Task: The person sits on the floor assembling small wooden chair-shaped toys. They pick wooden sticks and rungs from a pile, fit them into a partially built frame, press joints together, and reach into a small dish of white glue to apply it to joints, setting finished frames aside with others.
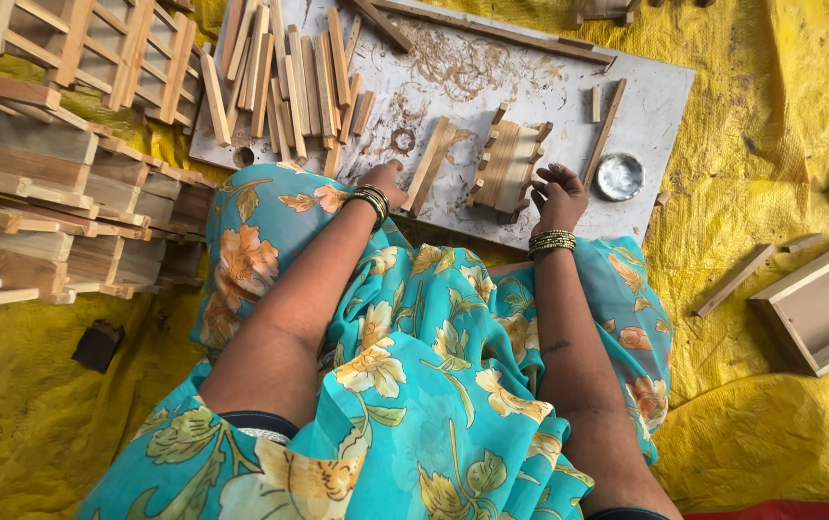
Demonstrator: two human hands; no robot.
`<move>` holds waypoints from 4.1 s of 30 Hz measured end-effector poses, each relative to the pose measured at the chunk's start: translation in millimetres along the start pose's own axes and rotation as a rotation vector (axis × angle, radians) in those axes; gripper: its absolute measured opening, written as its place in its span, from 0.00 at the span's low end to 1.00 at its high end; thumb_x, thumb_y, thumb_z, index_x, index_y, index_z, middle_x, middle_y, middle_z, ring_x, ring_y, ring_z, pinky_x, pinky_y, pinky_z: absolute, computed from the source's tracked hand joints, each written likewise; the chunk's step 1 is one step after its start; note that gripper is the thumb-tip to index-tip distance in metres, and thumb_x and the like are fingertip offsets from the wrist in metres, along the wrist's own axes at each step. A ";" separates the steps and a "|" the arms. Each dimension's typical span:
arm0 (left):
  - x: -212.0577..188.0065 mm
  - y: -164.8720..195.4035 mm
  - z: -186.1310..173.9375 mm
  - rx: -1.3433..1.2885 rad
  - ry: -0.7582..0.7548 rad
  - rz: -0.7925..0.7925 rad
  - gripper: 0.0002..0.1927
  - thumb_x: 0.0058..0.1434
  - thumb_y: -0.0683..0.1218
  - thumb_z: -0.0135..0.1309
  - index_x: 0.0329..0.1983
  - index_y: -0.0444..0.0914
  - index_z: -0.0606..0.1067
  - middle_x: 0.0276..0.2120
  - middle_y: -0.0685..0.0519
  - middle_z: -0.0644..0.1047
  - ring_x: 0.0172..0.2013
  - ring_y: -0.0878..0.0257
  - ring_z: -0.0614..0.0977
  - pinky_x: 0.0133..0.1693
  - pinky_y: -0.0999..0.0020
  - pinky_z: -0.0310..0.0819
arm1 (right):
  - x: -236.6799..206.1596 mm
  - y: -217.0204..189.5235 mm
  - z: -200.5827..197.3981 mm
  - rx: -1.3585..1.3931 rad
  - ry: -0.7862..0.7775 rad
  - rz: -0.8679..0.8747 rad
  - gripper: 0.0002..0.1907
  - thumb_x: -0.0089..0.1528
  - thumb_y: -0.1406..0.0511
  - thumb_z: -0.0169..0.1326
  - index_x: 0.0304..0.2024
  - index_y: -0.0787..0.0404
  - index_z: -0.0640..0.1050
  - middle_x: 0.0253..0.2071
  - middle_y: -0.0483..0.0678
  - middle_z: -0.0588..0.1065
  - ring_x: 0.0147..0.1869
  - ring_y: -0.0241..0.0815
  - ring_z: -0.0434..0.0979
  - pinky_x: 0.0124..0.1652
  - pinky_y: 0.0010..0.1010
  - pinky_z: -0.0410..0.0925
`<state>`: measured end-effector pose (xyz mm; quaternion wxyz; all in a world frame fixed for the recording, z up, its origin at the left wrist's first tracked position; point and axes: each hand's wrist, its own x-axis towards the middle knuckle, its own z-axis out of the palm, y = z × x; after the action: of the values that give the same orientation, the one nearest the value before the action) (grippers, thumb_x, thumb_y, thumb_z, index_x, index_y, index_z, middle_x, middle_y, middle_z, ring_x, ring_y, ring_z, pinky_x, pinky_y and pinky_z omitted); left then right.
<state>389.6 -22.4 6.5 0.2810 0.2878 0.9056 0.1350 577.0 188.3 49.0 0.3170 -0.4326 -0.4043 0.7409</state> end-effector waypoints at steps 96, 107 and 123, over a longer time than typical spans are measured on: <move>27.9 6.4 -42.2 -0.693 0.571 0.237 0.17 0.70 0.54 0.55 0.41 0.33 0.74 0.30 0.42 0.78 0.32 0.46 0.80 0.37 0.53 0.73 | 26.8 -81.9 -71.4 -0.595 0.210 -0.478 0.25 0.51 0.79 0.48 0.45 0.58 0.87 0.38 0.48 0.70 0.40 0.42 0.64 0.39 0.32 0.58; 25.8 13.0 -38.2 -0.654 0.504 0.196 0.19 0.69 0.56 0.54 0.42 0.34 0.74 0.32 0.42 0.80 0.35 0.43 0.82 0.38 0.52 0.74 | 25.7 -75.0 -71.6 -1.286 0.393 -0.625 0.31 0.44 0.79 0.46 0.41 0.48 0.87 0.51 0.47 0.74 0.58 0.53 0.64 0.57 0.46 0.63; 26.2 8.6 -37.9 -0.564 0.439 0.163 0.20 0.69 0.58 0.54 0.41 0.35 0.74 0.32 0.43 0.80 0.34 0.45 0.82 0.37 0.53 0.74 | 28.8 -84.4 -96.5 -0.344 0.320 0.043 0.29 0.53 0.79 0.42 0.48 0.49 0.80 0.54 0.44 0.75 0.48 0.42 0.67 0.47 0.43 0.64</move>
<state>353.4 -3.1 29.2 0.1365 0.2341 0.8456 0.4600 661.5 283.2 82.8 0.2828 -0.6007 -0.4601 0.5896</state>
